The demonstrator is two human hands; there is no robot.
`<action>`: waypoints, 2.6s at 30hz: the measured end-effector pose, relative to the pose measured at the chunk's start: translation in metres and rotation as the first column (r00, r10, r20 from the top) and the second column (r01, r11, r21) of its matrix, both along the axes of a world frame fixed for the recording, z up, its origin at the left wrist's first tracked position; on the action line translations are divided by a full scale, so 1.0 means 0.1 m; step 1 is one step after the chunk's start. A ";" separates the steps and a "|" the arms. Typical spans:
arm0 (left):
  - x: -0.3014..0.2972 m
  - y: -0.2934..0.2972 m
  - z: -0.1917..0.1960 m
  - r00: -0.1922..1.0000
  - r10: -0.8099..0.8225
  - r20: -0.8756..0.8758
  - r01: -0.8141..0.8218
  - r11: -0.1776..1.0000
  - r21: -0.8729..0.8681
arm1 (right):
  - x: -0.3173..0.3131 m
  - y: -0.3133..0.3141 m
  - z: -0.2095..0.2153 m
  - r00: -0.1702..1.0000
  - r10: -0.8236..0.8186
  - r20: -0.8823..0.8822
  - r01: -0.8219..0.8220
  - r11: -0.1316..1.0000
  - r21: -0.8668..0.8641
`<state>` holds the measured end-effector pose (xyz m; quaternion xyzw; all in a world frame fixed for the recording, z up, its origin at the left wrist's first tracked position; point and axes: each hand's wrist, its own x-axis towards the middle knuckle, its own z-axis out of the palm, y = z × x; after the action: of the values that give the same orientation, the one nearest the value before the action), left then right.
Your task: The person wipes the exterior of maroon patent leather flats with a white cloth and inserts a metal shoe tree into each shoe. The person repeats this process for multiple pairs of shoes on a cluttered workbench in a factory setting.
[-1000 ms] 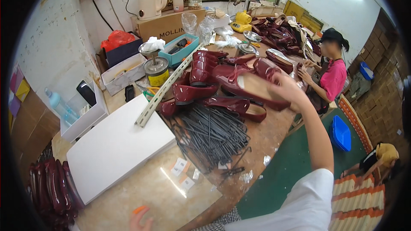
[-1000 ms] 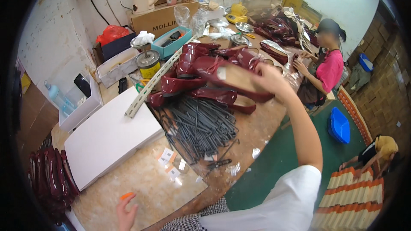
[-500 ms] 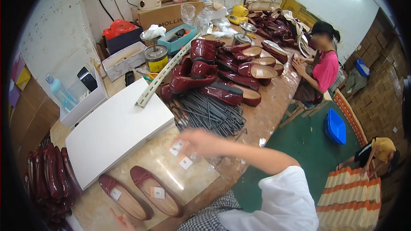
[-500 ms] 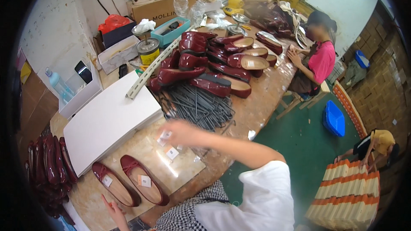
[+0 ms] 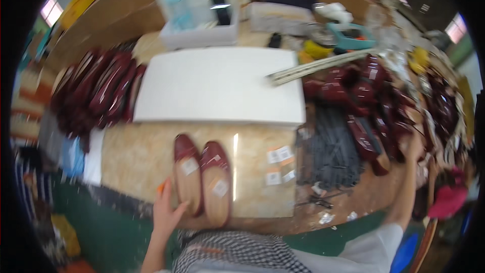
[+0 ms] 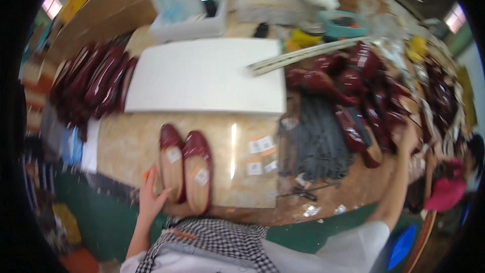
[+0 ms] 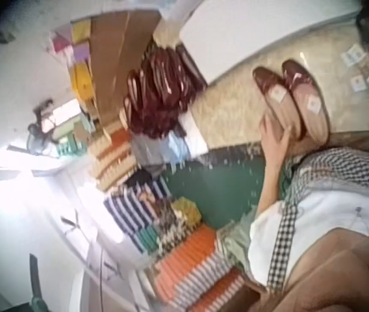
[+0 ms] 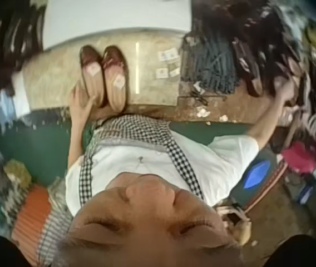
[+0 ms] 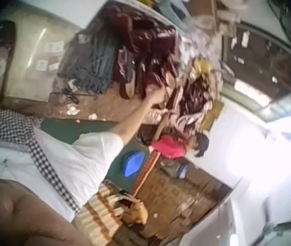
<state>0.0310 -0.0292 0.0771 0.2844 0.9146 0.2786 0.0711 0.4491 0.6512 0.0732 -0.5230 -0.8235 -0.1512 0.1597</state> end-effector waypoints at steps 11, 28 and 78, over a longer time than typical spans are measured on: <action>0.00 0.67 0.10 0.393 -0.880 0.268 0.919 0.384 -0.088 | -2.11 -3.55 0.13 0.846 0.530 0.053 -0.435 0.745 -0.505; -0.75 1.68 0.37 0.727 -0.631 -0.272 0.670 0.739 0.076 | -2.64 -4.41 0.06 0.374 -0.355 -0.857 -0.821 0.302 -0.484; -1.92 2.07 -0.31 0.864 -0.234 -0.445 0.219 0.972 -0.086 | -2.68 -4.30 -0.15 0.660 0.190 -0.727 -0.712 0.466 -0.525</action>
<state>-0.1609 0.1777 0.0459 0.4456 0.8705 0.1798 -0.1065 0.1806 0.2208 0.0583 -0.3022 -0.8245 0.4383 0.1918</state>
